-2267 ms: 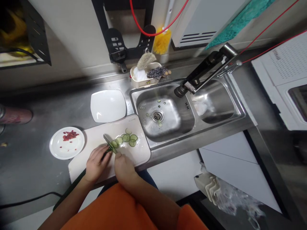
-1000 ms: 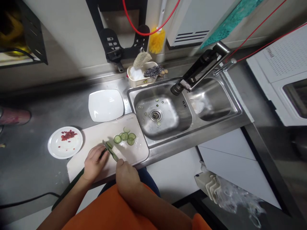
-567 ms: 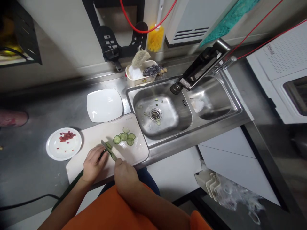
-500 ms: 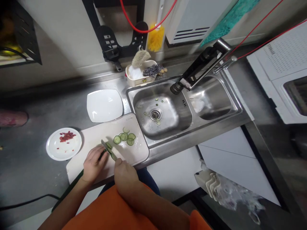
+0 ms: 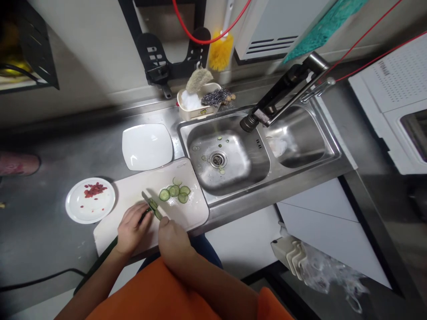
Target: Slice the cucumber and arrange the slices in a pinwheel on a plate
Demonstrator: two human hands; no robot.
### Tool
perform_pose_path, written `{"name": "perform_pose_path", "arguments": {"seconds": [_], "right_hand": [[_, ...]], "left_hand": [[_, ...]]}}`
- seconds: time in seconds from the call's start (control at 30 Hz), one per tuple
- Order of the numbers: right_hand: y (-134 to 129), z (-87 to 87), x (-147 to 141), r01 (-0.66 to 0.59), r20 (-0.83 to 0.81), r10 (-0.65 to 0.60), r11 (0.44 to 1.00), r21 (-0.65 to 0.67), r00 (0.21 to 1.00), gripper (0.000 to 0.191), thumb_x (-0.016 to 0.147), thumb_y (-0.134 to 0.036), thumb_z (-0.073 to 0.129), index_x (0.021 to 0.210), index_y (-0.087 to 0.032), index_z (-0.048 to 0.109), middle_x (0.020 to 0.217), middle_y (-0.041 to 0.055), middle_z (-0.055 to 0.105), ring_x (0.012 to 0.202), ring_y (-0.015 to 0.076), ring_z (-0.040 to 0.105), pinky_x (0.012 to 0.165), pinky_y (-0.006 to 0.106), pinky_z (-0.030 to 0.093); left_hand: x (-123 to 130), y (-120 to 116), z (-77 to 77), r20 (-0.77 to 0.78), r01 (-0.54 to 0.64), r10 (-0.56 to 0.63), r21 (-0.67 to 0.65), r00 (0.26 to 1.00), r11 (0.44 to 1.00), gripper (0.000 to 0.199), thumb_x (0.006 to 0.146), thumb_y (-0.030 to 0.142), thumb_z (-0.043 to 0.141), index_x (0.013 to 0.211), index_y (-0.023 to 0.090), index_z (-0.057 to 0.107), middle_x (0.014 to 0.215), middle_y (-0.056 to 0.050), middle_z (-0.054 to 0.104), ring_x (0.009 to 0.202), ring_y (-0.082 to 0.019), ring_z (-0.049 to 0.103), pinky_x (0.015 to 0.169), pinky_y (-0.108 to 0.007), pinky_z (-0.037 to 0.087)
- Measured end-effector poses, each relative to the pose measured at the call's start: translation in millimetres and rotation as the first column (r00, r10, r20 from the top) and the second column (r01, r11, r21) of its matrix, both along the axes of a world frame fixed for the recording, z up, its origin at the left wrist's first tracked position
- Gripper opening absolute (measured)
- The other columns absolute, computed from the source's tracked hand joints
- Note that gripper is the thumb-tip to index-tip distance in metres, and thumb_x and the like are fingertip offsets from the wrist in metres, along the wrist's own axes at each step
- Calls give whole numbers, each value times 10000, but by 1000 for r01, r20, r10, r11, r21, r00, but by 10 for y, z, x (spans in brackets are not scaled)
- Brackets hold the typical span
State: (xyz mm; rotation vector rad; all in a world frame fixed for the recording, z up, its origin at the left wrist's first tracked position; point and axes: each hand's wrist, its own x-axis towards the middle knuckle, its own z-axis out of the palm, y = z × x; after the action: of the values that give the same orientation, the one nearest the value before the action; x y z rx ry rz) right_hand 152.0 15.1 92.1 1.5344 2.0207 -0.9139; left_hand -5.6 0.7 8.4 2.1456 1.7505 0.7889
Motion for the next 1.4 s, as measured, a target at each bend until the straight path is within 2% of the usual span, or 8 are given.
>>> {"name": "perform_pose_path", "arguments": {"seconds": [0.47,0.67,0.9,1.1,1.27,1.4], "right_hand": [[46,-128,-38,6,-64,-4,999,36,998,315,873,-4,326,1041,-114,569,891,127,685,831,196,671,714,252,529],[77,-213,-70,42,-79,-40,999,23,996,311,884,-21,327,1058,-113,567,908,112,688,844,199,673,703,241,520],[91,-225,-66,46,-90,-47,999,-9,995,290,878,-16,357,1076,-104,550,928,119,680,878,191,669,711,242,517],[58,-200,74,40,-71,-38,999,23,997,331,855,2,362,1109,-105,545,930,126,681,910,207,664,731,248,502],[63,-139,274,33,-25,-33,999,9,999,358,837,5,364,1105,-142,551,937,110,673,916,212,657,721,258,485],[113,-65,414,10,-2,-10,1000,-12,1000,331,874,-38,354,1114,-158,547,964,108,661,931,228,644,711,276,469]], "left_hand": [[-5,1,-15,4,10,-10,21,1000,1000,261,847,181,591,1107,196,605,1039,-71,696,1014,-210,632,950,-407,498],[-6,-14,-41,26,4,-5,12,1000,1000,280,856,193,575,1134,208,602,1052,-68,693,1017,-214,635,951,-422,497],[-1,-21,-20,25,1,0,-27,1000,1000,282,870,215,547,1148,212,595,1099,-82,665,1046,-217,609,962,-417,484],[-12,-90,13,-97,-35,21,-144,995,989,395,853,284,566,1240,205,547,1232,-133,586,1130,-281,549,965,-463,473],[-8,-154,61,-168,-111,71,-240,983,964,522,850,197,499,1368,196,438,1260,-149,568,1111,-293,558,942,-461,486],[-110,-247,134,-180,-141,97,-251,979,958,548,807,153,502,1350,210,459,1240,-128,585,1095,-282,569,937,-432,485]]}}
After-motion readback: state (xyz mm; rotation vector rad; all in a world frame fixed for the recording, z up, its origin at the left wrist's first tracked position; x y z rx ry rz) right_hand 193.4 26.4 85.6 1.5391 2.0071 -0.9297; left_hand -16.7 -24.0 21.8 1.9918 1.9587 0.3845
